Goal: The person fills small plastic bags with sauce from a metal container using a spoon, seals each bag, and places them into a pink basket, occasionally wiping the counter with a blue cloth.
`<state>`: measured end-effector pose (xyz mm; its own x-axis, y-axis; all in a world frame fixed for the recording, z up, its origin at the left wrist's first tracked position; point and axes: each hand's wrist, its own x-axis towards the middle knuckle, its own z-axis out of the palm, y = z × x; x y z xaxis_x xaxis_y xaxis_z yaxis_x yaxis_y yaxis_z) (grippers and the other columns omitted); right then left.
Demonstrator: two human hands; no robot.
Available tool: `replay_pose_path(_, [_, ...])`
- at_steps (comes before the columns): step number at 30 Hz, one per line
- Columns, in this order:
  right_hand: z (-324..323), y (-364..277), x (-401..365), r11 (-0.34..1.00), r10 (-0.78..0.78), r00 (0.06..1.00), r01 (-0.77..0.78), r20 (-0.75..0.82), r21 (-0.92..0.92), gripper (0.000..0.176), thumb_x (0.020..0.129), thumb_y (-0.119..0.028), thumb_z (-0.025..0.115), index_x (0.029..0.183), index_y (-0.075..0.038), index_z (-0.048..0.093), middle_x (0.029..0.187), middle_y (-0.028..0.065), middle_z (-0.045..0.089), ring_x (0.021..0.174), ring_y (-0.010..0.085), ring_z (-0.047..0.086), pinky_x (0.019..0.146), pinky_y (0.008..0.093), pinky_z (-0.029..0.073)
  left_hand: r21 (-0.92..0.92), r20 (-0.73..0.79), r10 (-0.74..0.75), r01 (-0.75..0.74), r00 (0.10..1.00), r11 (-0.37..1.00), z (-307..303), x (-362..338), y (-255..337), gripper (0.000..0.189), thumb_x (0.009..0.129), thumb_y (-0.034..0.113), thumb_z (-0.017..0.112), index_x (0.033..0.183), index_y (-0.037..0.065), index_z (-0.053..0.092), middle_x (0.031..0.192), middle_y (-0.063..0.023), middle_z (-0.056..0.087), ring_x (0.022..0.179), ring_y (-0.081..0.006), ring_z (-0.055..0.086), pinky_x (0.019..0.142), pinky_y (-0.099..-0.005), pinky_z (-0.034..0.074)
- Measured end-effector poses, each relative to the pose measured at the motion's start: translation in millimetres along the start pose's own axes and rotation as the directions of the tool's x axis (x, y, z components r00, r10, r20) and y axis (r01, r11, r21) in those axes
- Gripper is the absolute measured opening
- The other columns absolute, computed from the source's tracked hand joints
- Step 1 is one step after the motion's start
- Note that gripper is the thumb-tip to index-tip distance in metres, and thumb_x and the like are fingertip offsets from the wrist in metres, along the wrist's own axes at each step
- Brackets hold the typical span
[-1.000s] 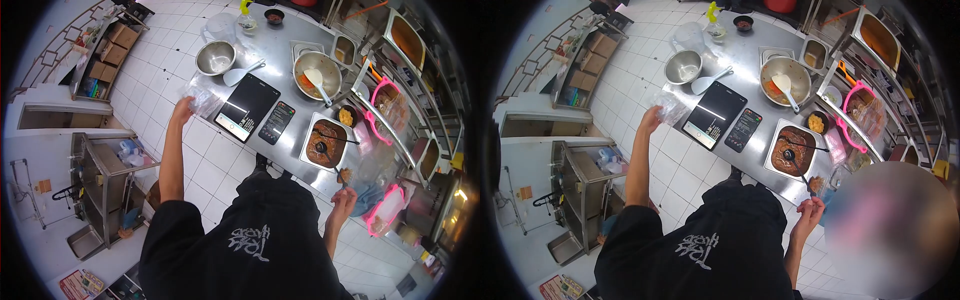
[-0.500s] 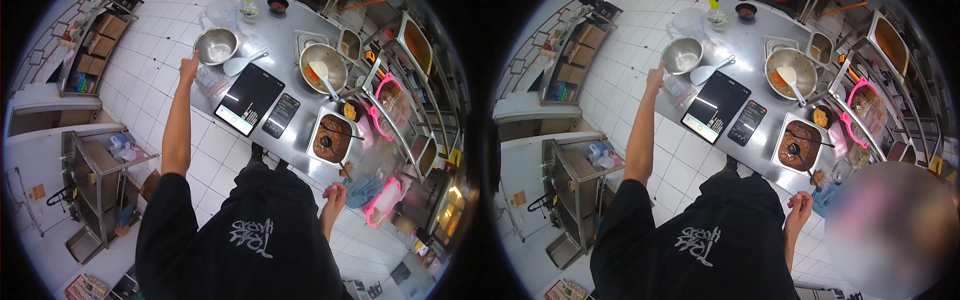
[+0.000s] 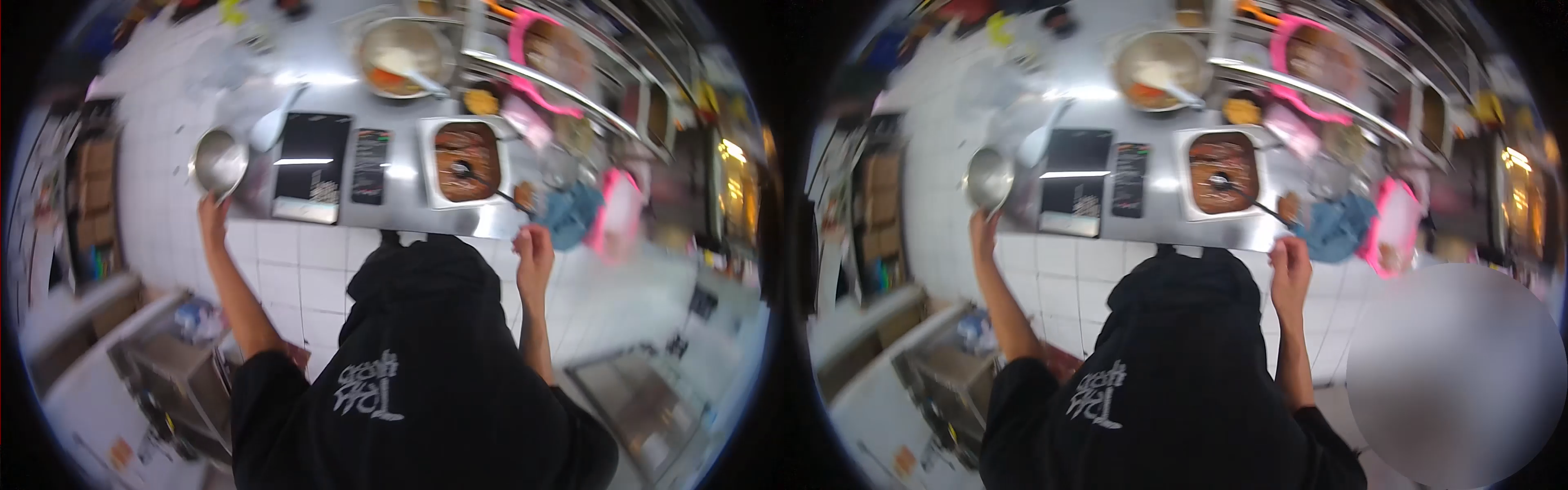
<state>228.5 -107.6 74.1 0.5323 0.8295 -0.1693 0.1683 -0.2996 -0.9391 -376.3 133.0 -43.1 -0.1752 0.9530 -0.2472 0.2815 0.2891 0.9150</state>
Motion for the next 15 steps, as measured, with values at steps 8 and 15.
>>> replay_pose_path(8, [-118, 31, 158, 0.814, -0.225, 0.971, 0.14, -0.085, -0.563, 0.03, 0.1, -0.027, 0.053, 0.101, -0.001, 0.068, 0.09, 0.0169, 0.071, 0.084, 0.0275, 0.069, 0.073, 0.0363, 0.052, -0.183, -0.413, -0.346, 0.296, 0.842, 0.938, 4, -24, -6, 0.083, 0.093, 0.065, 0.049, 0.144, 0.0, 0.038, 0.143, -0.0196, 0.046, 0.109, -0.031, 0.059, 0.083, -0.0405, 0.052])
replay_pose_path(15, [-42, 109, 252, 0.749, 0.06, 0.992, -0.121, -0.115, -0.652, 0.034, 0.084, -0.035, 0.069, 0.102, -0.006, 0.07, 0.097, 0.0224, 0.07, 0.094, 0.0402, 0.067, 0.086, 0.0485, 0.052, -0.148, -0.421, -0.351, 0.318, 0.837, 0.936, 49, -92, 19, 0.074, 0.091, 0.06, 0.054, 0.138, 0.005, 0.042, 0.138, -0.0114, 0.048, 0.088, -0.0193, 0.047, 0.07, -0.0323, 0.038])
